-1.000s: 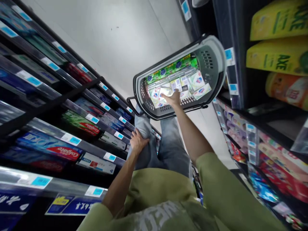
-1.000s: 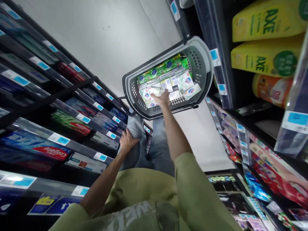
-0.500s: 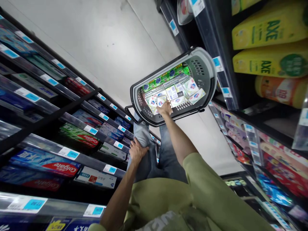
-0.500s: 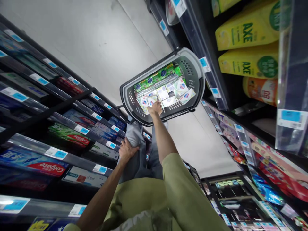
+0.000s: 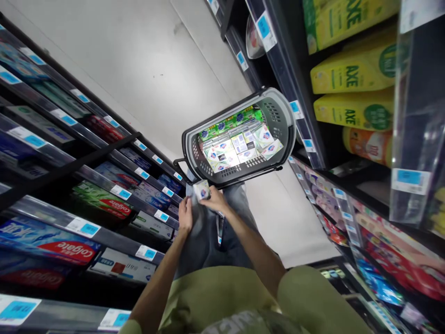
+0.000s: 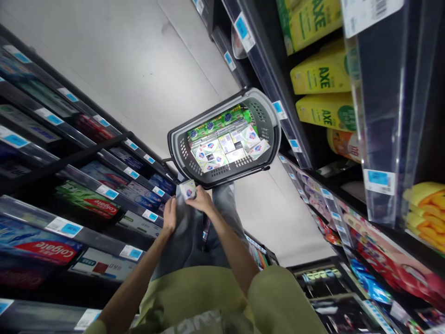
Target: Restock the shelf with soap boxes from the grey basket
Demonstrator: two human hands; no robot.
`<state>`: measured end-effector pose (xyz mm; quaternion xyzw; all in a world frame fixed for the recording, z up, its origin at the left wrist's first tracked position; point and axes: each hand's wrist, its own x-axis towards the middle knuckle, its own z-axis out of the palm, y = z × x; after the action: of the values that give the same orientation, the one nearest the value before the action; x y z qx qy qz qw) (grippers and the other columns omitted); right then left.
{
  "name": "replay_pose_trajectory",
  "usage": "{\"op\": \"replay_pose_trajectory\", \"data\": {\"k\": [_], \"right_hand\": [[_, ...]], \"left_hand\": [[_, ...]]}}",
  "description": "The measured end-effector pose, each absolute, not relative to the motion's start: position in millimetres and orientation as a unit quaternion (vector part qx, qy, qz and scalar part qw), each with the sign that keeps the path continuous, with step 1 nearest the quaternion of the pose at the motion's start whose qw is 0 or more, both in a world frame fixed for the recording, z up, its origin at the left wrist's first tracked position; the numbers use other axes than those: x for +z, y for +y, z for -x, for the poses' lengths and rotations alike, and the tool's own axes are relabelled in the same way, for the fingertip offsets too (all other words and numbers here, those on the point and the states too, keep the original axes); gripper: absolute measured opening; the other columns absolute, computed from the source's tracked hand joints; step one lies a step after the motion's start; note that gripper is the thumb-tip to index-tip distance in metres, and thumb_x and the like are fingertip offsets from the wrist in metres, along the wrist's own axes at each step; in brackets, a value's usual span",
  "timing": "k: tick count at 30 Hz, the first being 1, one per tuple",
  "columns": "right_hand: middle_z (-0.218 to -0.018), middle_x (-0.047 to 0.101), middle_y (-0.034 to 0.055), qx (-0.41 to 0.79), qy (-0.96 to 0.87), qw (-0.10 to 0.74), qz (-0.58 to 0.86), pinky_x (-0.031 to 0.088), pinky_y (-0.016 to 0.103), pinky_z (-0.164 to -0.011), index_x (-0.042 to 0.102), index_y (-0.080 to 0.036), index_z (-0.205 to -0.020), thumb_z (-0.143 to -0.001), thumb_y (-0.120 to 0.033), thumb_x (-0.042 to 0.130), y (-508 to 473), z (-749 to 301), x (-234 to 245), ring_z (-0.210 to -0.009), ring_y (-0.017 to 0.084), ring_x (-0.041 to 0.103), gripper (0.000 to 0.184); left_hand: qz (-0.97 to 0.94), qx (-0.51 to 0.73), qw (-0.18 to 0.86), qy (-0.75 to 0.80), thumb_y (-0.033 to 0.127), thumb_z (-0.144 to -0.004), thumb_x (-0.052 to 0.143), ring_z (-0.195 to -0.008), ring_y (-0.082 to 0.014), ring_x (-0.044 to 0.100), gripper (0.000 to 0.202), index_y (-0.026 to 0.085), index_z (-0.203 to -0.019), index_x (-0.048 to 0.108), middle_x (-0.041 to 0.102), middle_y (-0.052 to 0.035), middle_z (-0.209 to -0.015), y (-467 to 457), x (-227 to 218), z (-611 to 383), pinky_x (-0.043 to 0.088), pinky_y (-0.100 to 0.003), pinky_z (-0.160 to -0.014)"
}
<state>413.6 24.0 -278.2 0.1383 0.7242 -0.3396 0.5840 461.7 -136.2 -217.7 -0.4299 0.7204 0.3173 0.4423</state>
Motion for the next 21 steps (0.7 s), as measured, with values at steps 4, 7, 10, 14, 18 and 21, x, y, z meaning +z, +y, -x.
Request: {"op": "replay_pose_trajectory", "data": {"k": [4,7,10,14,18,21], "right_hand": [[-0.118,0.065,0.0119,-0.350,0.761,0.537,-0.103,0.053,0.036,-0.090,0.051,-0.020,-0.113,-0.072,-0.036,0.082,4,-425,-255,-0.109,0.029,0.066,0.054],[-0.117,0.064,0.0085,-0.387,0.761,0.517,-0.057,0.054,0.037,-0.089,0.051,-0.021,-0.114,-0.072,-0.033,0.082,4,-417,-244,-0.106,0.027,0.065,0.053],[-0.117,0.064,0.0079,-0.424,0.752,0.504,0.000,0.054,0.037,-0.089,0.053,-0.022,-0.115,-0.073,-0.028,0.081,6,-407,-234,-0.107,0.027,0.065,0.051],[-0.123,0.065,0.0077,-0.459,0.730,0.506,0.032,0.053,0.036,-0.091,0.057,-0.023,-0.121,-0.077,-0.034,0.085,10,-396,-233,-0.111,0.027,0.066,0.053],[-0.115,0.072,0.0017,-0.517,0.671,0.531,0.010,0.053,0.031,-0.088,0.063,-0.027,-0.119,-0.088,-0.043,0.077,18,-379,-257,-0.100,0.021,0.071,0.038],[-0.111,0.074,0.0032,-0.495,0.705,0.505,-0.052,0.054,0.030,-0.089,0.065,-0.023,-0.118,-0.095,-0.037,0.069,32,-351,-289,-0.095,0.019,0.071,0.027]], "left_hand": [[0.525,0.556,0.291,0.575,0.059,-0.081,0.076,-0.130,-0.0302,0.060,0.076,0.021,-0.141,0.049,0.066,-0.0137,-0.135,-143,-226,-468,0.044,-0.045,-0.114],[0.582,0.573,0.269,0.511,0.050,-0.064,0.092,-0.115,-0.0300,0.069,0.089,0.021,-0.137,0.052,0.073,-0.0123,-0.120,-145,-228,-465,0.053,-0.044,-0.103],[0.586,0.570,0.274,0.507,0.041,-0.062,0.094,-0.107,-0.0278,0.071,0.069,0.016,-0.119,0.066,0.075,-0.0107,-0.114,-144,-227,-456,0.054,-0.040,-0.100],[0.623,0.584,0.227,0.469,0.034,-0.059,0.093,-0.095,-0.0252,0.073,0.055,0.014,-0.105,0.072,0.077,-0.0067,-0.102,-140,-227,-443,0.056,-0.036,-0.092],[0.637,0.592,0.213,0.445,0.031,-0.059,0.091,-0.092,-0.0249,0.074,0.051,0.013,-0.102,0.073,0.078,-0.0078,-0.102,-137,-228,-440,0.057,-0.034,-0.086],[0.638,0.595,0.230,0.431,0.030,-0.057,0.093,-0.088,-0.0243,0.074,0.056,0.012,-0.106,0.072,0.078,-0.0078,-0.101,-136,-228,-440,0.057,-0.033,-0.082]]}}
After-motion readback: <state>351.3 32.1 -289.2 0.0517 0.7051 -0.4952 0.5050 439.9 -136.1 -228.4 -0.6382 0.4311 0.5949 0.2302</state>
